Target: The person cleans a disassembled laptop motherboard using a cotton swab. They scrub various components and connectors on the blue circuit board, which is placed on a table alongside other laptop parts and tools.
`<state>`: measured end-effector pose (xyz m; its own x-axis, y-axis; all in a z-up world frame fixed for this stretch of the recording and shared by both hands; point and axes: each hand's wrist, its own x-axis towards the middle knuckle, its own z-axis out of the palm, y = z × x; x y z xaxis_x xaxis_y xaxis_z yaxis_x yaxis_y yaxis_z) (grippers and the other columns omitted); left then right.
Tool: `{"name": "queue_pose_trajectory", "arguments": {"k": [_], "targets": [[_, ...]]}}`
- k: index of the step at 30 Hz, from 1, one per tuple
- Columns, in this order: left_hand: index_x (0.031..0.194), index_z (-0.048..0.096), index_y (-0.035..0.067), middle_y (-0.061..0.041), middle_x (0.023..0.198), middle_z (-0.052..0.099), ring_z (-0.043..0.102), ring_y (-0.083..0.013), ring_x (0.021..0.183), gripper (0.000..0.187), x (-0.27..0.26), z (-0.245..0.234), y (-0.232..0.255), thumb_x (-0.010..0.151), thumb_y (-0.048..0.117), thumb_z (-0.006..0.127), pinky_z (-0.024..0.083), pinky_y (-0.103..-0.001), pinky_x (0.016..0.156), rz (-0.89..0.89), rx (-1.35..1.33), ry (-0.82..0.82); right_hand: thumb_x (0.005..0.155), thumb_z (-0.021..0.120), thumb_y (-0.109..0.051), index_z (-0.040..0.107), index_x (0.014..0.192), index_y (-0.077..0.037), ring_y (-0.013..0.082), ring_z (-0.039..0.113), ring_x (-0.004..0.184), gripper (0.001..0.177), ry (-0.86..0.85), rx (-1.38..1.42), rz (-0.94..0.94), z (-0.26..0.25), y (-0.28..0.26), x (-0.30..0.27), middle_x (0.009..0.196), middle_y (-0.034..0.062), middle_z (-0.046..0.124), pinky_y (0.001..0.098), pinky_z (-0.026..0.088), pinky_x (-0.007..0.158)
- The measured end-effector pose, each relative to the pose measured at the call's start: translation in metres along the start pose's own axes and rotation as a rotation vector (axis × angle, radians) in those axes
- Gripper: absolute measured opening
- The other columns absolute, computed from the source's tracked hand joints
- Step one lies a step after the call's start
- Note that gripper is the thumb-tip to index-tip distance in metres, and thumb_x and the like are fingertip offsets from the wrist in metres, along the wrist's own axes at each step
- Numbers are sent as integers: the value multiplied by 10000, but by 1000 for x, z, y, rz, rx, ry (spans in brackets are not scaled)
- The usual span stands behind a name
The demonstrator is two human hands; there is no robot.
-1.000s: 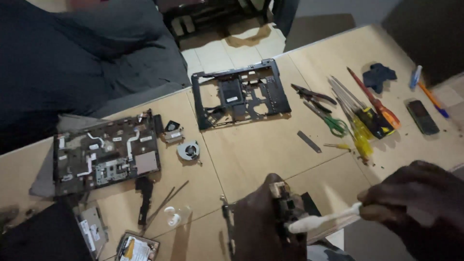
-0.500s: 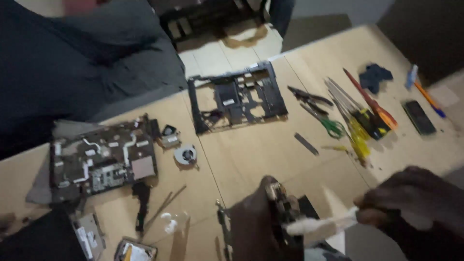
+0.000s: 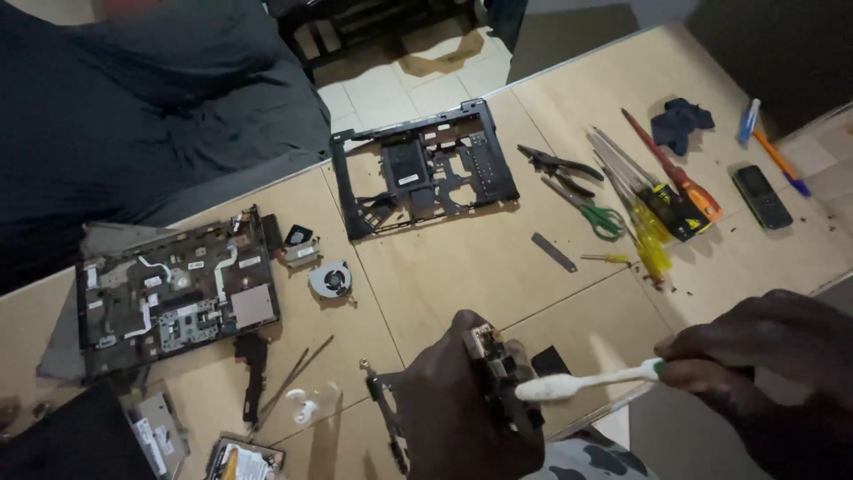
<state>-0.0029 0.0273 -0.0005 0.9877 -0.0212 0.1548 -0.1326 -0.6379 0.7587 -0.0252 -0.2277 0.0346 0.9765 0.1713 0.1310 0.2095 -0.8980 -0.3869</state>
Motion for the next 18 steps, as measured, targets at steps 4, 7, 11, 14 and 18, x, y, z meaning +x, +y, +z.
{"name": "queue_pose_trajectory", "arguments": {"k": [4, 7, 11, 14, 18], "targets": [[795, 520, 221, 94, 597, 668, 674, -255, 505, 320, 1, 1, -1, 689, 389, 772, 488, -387, 424, -9, -27, -21, 770, 739, -397, 856, 765, -317, 92, 687, 493, 141, 54, -60, -13, 7, -1, -6, 691, -109, 800, 267, 515, 546], [809, 526, 223, 104, 628, 719, 707, -263, 534, 249, 0, 4, -2, 639, 272, 700, 529, -395, 443, -51, -12, -61, 744, 752, -473, 835, 768, -352, 92, 652, 401, 148, 72, -97, 36, 9, -4, -10, 546, -92, 744, 272, 485, 520], [890, 540, 195, 13, 662, 711, 708, -365, 595, 247, -3, 10, -9, 696, 303, 648, 546, -456, 480, 20, -38, -77, 879, 696, -165, 742, 805, -141, 122, 657, 631, 90, 268, 81, -121, 9, -30, 8, 804, -61, 768, 283, 504, 724], [785, 485, 240, 48, 608, 731, 706, -392, 620, 329, 3, 3, -1, 745, 437, 746, 542, -457, 508, -176, -29, -175, 811, 631, -577, 867, 747, -483, 153, 776, 616, 262, -294, -221, 238, 12, 17, -4, 538, -91, 812, 354, 536, 690], [739, 487, 237, 120, 645, 755, 753, -262, 531, 138, 2, 0, 5, 684, 244, 614, 557, -361, 484, -113, -140, -140, 868, 624, -375, 830, 830, -236, 215, 671, 580, 251, 18, 30, -63, 15, -9, -2, 648, -33, 751, 400, 482, 612]]}}
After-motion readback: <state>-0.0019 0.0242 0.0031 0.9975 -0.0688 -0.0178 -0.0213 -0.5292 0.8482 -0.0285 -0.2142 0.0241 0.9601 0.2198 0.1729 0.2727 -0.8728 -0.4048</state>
